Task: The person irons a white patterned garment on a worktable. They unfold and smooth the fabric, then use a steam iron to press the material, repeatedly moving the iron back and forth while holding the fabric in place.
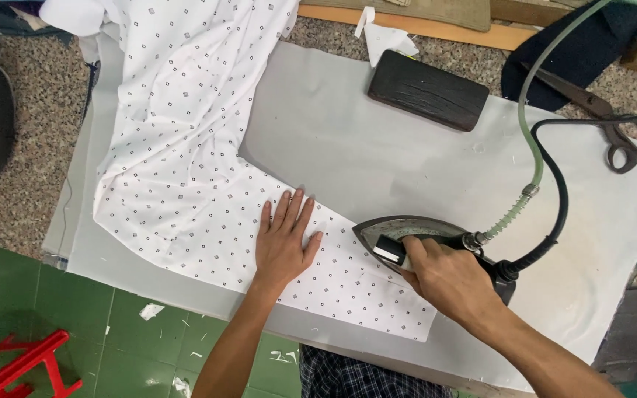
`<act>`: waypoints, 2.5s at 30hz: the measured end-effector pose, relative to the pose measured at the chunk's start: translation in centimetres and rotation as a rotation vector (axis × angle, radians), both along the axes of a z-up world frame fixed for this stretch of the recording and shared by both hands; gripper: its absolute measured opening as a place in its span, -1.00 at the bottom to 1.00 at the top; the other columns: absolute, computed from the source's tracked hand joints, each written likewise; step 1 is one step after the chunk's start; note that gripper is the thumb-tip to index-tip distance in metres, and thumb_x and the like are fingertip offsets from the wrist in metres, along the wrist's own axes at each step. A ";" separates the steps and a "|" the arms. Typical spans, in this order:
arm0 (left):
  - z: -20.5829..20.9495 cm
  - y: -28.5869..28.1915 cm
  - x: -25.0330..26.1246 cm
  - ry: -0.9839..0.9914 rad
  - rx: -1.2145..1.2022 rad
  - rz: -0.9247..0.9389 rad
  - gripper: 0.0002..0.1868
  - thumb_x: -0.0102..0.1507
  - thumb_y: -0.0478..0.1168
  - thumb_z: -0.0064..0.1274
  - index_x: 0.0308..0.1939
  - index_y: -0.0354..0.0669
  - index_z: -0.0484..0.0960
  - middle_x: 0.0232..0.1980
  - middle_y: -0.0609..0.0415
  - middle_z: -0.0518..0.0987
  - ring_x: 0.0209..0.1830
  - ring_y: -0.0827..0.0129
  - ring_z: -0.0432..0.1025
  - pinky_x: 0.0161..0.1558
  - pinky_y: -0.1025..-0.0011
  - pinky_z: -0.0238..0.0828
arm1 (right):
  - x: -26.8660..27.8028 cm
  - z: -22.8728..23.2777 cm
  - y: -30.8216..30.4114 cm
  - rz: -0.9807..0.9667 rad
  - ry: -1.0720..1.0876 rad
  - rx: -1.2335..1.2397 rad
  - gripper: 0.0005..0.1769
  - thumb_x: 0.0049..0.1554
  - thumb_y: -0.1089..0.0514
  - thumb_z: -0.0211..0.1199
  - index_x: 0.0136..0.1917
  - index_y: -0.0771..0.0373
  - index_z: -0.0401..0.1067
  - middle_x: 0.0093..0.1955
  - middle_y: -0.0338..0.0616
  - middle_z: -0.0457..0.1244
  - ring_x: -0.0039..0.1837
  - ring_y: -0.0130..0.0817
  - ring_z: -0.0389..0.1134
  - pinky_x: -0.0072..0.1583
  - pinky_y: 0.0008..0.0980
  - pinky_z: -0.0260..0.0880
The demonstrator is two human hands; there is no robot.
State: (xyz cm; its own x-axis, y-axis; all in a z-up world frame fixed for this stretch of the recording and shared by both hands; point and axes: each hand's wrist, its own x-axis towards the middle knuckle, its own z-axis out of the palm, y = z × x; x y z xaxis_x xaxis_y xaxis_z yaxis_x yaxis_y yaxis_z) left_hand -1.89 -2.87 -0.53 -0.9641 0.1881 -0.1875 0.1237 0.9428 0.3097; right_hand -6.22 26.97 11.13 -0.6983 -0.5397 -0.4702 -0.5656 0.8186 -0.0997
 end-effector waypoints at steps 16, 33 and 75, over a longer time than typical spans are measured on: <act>-0.4 -5.5 -1.0 0.195 -0.022 0.075 -0.42 0.43 0.17 -0.32 0.47 0.09 0.37 0.60 -0.04 0.18 0.63 0.10 -0.04 0.53 -0.06 -0.33 | -4.6 2.4 -9.7 -0.090 -0.016 -0.294 -0.49 0.09 -0.03 0.30 0.24 0.22 0.42 -0.25 -0.05 0.36 -0.22 -0.14 0.49 -0.29 -0.22 0.48; 1.1 -4.4 -0.6 0.400 -0.014 0.043 -0.43 0.43 0.15 -0.21 0.44 0.03 0.40 0.53 -0.02 0.28 0.57 0.09 0.12 0.52 -0.02 -0.06 | -3.6 -0.2 -8.7 0.005 0.112 -0.279 -0.37 0.21 -0.29 0.08 0.36 0.16 0.26 -0.16 -0.19 0.32 -0.20 -0.18 0.43 -0.45 -0.11 0.38; -1.4 -8.6 -2.8 0.401 0.013 0.059 -0.45 0.40 0.17 -0.25 0.42 0.18 0.43 0.51 0.10 0.35 0.57 0.24 0.10 0.55 -0.03 -0.30 | -5.3 -1.0 -13.0 -0.008 0.088 -0.084 -0.50 0.16 -0.10 0.17 0.28 0.17 0.32 -0.25 -0.15 0.35 -0.30 -0.23 0.50 -0.31 -0.26 0.46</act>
